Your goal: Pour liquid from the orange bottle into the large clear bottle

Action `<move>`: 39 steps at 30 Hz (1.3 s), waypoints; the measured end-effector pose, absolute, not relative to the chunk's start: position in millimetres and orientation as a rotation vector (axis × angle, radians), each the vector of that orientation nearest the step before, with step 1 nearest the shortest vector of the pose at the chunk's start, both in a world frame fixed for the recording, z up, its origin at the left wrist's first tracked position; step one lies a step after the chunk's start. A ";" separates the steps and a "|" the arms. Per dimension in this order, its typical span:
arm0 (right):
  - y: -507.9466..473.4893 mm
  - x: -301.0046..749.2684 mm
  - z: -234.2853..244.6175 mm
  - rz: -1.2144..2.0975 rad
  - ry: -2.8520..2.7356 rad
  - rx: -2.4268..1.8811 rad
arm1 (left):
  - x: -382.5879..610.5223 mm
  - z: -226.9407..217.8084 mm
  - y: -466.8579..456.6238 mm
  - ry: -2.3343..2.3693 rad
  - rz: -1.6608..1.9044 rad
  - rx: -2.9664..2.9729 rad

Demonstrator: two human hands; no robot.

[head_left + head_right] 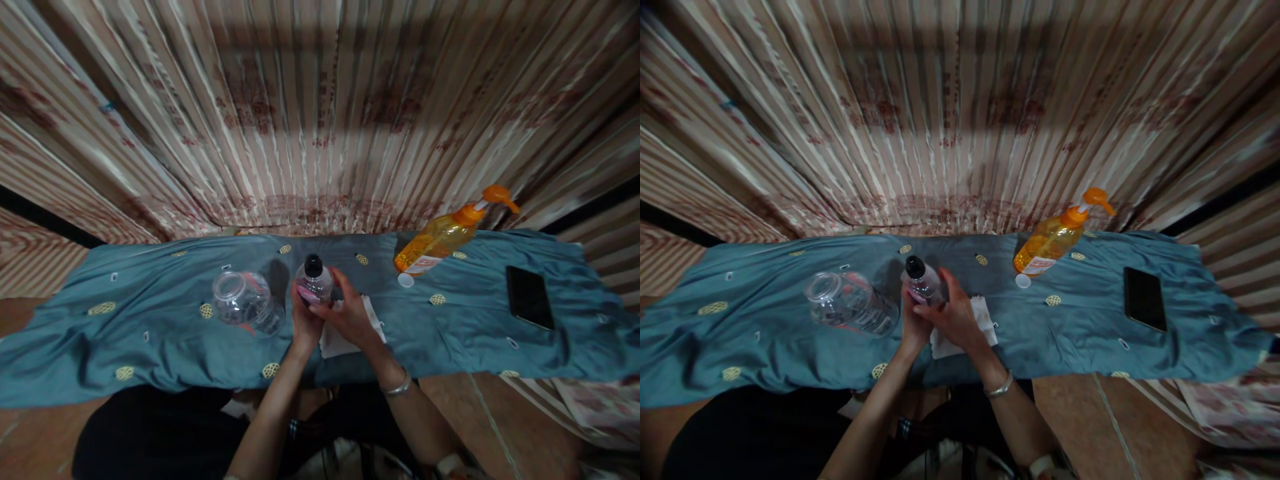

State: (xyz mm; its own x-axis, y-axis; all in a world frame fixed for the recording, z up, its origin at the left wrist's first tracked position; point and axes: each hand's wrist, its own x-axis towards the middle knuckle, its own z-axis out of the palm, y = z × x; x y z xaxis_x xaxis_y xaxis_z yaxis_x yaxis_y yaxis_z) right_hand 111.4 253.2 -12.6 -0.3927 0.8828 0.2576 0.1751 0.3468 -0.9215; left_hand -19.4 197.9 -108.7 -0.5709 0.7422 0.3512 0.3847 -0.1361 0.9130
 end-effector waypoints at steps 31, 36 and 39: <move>280.2 135.0 65.7 1.274 -1.797 -0.620 | -15.1 -99.3 155.1 1.794 1.626 1.207; 278.0 138.8 56.7 1.295 -1.844 -0.547 | -11.9 -97.1 156.7 1.808 1.622 1.210; 280.0 139.1 51.9 1.191 -1.820 -0.662 | -11.7 -95.2 157.4 1.809 1.628 1.205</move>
State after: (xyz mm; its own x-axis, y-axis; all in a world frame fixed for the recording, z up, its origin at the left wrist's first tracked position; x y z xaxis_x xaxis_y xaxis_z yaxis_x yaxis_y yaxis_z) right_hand 139.1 280.0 51.9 -0.5068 0.7834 0.3599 -0.0161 0.4088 -0.9125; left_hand -11.7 157.4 -95.2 -0.5344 0.8124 0.2331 0.3169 -0.0631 0.9464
